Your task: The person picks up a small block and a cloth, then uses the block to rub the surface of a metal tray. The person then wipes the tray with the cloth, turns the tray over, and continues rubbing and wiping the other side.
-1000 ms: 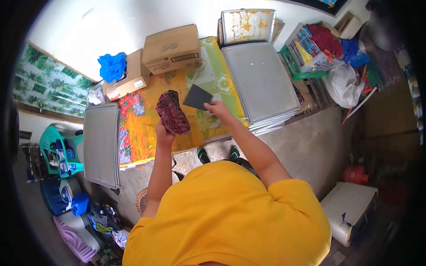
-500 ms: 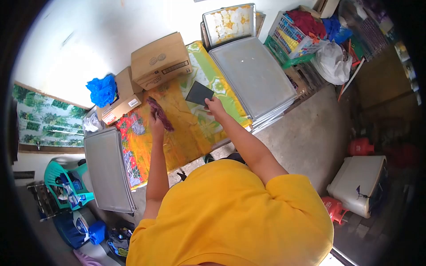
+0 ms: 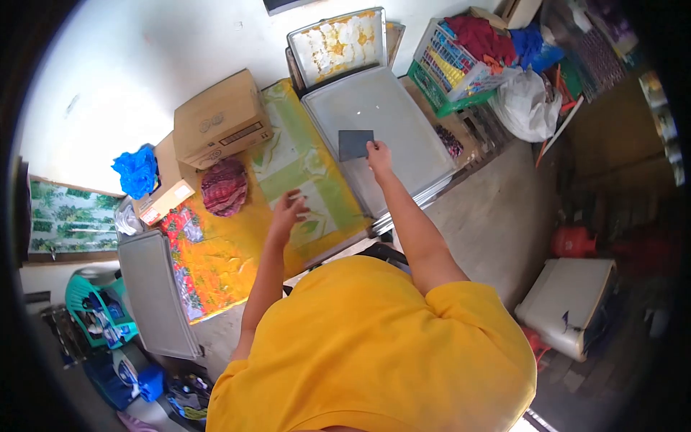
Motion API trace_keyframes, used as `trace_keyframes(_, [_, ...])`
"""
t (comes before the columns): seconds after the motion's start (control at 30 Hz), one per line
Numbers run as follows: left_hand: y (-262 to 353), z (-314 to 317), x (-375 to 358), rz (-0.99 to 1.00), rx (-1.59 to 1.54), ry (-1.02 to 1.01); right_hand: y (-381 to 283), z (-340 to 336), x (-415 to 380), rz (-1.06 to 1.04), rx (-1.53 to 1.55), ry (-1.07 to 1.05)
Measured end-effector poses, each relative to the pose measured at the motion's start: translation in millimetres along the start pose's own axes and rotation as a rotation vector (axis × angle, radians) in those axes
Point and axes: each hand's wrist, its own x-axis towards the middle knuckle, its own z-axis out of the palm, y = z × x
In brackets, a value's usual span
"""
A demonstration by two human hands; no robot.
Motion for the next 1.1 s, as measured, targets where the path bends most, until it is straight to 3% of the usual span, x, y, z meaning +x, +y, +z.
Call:
trace_keyframes(0.03, [-4.2,23.1,1.5,-0.038,-0.037,-0.024,35.4,-13.1,50.3,-0.136,-0.179,0.051])
trace_keyframes(0.13, [-10.3,83.9,18.3,-0.115,-0.149,-0.049,41.7,-54.4,109.0,-0.293,-0.659,0.283])
trace_keyframes(0.23, [-12.6,130.7,37.3,-0.156,-0.204,0.023,18.6,-89.7,130.3,-0.255,-0.777,0.339])
trace_keyframes(0.37, [4.2,174.8,63.1,-0.187,-0.132,0.18,0.4,-119.1,161.0,-0.148,-0.784,0.267])
trace_keyframes(0.53, [8.9,202.5,81.7,-0.263,-0.075,0.317,2.0,-135.0,186.6,-0.178,-0.814,0.193])
trace_keyframes(0.77, [-5.7,199.4,94.9,-0.218,-0.055,0.387,7.2,-151.7,207.2,-0.189,-0.744,0.067])
trace_keyframes(0.97, [2.2,196.6,89.1,-0.19,-0.056,0.497,17.5,-157.3,212.9,-0.265,-0.44,0.011])
trace_keyframes(1.1, [9.5,195.9,86.1,-0.205,-0.064,0.516,-3.9,-162.7,198.3,-0.373,-0.491,-0.005])
